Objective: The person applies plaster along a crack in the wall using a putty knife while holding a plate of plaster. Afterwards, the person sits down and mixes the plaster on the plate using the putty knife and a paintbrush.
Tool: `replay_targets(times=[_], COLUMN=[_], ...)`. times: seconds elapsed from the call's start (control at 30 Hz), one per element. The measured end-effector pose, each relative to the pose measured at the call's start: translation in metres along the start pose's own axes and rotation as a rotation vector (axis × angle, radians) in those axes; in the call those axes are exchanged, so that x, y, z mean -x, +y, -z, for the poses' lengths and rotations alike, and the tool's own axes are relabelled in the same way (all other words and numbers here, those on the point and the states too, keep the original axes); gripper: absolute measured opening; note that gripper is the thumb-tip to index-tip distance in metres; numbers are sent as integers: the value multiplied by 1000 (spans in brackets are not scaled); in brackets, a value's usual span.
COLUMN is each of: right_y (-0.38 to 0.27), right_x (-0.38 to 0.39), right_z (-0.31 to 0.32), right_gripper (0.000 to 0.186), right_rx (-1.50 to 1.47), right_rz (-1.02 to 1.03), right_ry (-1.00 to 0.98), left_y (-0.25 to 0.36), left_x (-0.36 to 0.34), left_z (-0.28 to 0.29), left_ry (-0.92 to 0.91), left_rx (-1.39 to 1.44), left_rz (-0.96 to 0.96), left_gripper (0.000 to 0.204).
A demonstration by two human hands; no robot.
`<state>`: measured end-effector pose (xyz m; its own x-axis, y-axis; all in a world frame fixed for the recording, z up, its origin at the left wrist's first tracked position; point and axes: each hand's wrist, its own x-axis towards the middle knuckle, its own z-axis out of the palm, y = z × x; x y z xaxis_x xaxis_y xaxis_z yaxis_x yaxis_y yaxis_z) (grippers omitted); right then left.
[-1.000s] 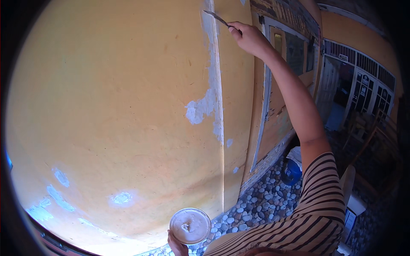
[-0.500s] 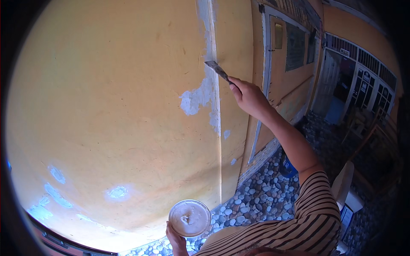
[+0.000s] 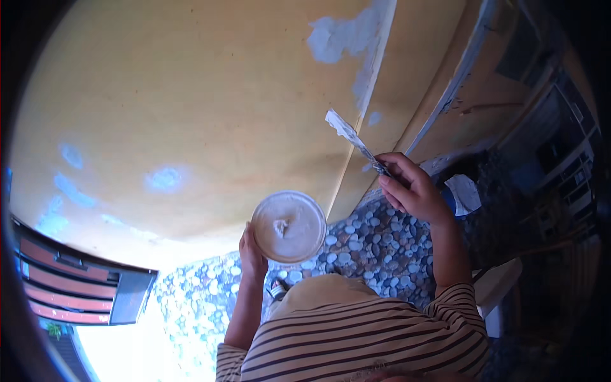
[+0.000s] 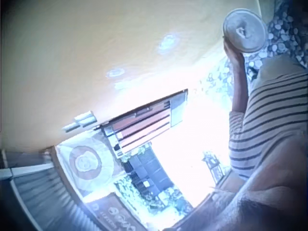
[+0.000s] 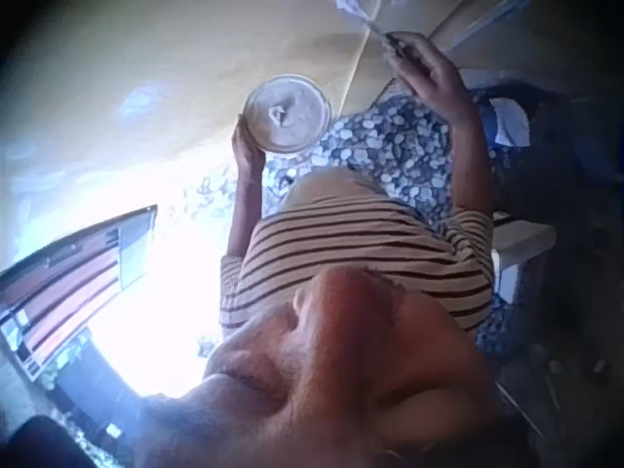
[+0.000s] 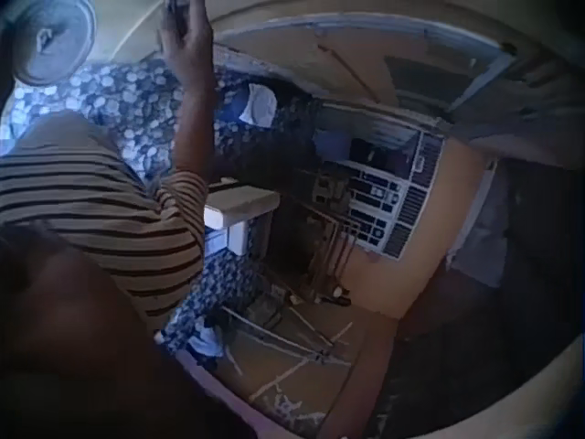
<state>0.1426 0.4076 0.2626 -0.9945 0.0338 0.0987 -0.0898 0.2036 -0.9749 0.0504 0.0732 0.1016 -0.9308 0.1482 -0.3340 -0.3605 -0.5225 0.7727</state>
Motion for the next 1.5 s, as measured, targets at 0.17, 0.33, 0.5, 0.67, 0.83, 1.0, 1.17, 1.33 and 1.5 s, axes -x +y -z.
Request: replay_targets(times=[0.17,0.33,0.5,0.67,0.83,1.0,1.17,1.33,1.5], right_y=[38,72,81,91,95,86,80,74,73], right_x=[26,42,41,41,37,33,38,40,44], right_z=[-14,-19,-20,-27,-28,-32,-39,-31,-32], right_gripper=[36,36,35,35,34,34,34,33,33], right_rx=[85,109,138,41,231,402,393,418,259], right_rz=[-222,-254,-311,-366,-254,-127,-78,-82,-214], right_ry=[-92,-100,-51,-127,-91,-91,-15,13,21], left_y=[-8,-18,-26,-30,-29,-31,-34,-29,-30], left_x=[-6,-9,-10,-9,-14,-14,-16,-13,-15], left_z=[-27,-32,-37,-45,-48,-52,-50,-50,-41], left_ry=[-25,-27,-72,-131,-96,-107,-72,-109,-84], left_rx=[-253,-163,-303,-428,-392,-346,-351,-364,-220], left_rz=[-64,19,-16,-147,-33,-25,-35,-64,-6], left_gripper=[44,45,46,47,48,49,48,48,45])
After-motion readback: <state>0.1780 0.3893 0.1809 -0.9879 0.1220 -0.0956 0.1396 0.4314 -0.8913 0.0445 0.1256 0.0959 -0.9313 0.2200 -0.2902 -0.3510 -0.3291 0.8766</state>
